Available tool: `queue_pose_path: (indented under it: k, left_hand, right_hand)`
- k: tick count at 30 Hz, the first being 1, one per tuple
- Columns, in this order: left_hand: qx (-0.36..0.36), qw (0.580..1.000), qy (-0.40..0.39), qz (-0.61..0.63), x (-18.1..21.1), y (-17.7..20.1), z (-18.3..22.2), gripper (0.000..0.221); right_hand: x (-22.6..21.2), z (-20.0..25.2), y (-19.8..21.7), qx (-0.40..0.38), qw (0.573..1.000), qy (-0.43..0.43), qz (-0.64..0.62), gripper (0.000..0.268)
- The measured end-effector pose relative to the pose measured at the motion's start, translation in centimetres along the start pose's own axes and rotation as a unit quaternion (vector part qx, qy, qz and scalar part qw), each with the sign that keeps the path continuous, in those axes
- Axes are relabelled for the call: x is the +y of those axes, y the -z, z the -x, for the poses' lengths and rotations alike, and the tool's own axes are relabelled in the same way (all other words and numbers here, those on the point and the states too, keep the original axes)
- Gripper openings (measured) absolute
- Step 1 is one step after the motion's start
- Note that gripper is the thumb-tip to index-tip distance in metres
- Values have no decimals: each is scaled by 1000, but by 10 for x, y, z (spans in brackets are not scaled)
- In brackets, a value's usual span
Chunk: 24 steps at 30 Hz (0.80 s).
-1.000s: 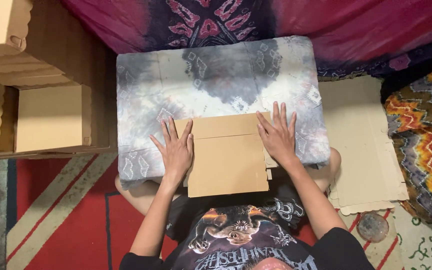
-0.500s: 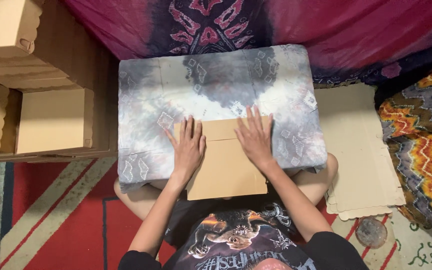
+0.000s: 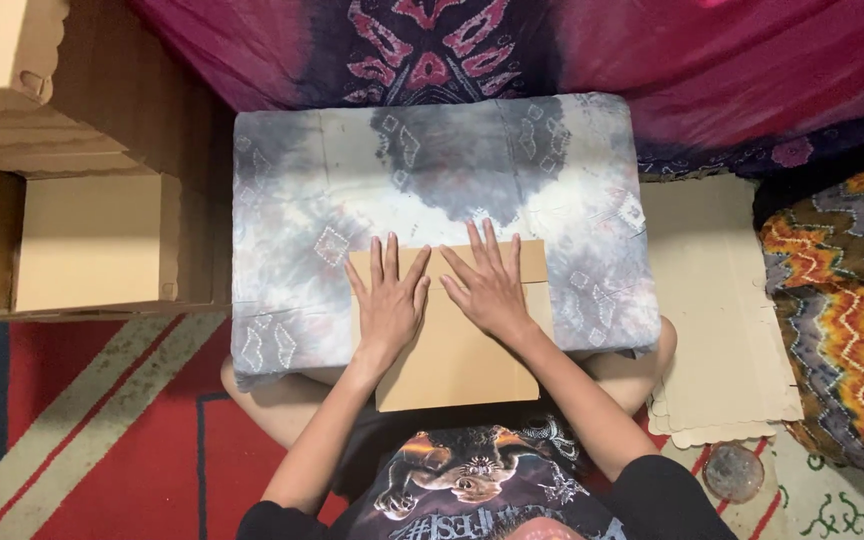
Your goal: Folding pre-cut cardboard sheets into packaging components
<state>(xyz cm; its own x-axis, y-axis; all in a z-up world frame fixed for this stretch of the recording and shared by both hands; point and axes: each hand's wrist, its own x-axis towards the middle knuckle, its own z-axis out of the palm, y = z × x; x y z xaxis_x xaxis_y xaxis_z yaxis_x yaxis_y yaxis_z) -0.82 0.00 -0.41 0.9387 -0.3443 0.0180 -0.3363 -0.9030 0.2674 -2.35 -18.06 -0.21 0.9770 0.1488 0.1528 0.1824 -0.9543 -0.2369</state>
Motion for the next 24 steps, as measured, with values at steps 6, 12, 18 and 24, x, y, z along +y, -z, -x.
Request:
queue_pose_path:
  k: [6,12,18,24]
  left_hand:
    - [-3,999,32,5,-7,2,2,47]
    - [9,998,54,-19,-23,-2,9,47]
    - [17,996,84,-5,-29,5,20,47]
    - [37,995,94,-10,-40,-1,26,47]
  right_hand:
    - [32,12,16,-25,999,-45,7,42]
    - [59,29,19,-13,997,-75,19,38]
    - [68,39,20,-9,993,-117,21,41]
    - [80,51,27,-1,988,-146,40,42]
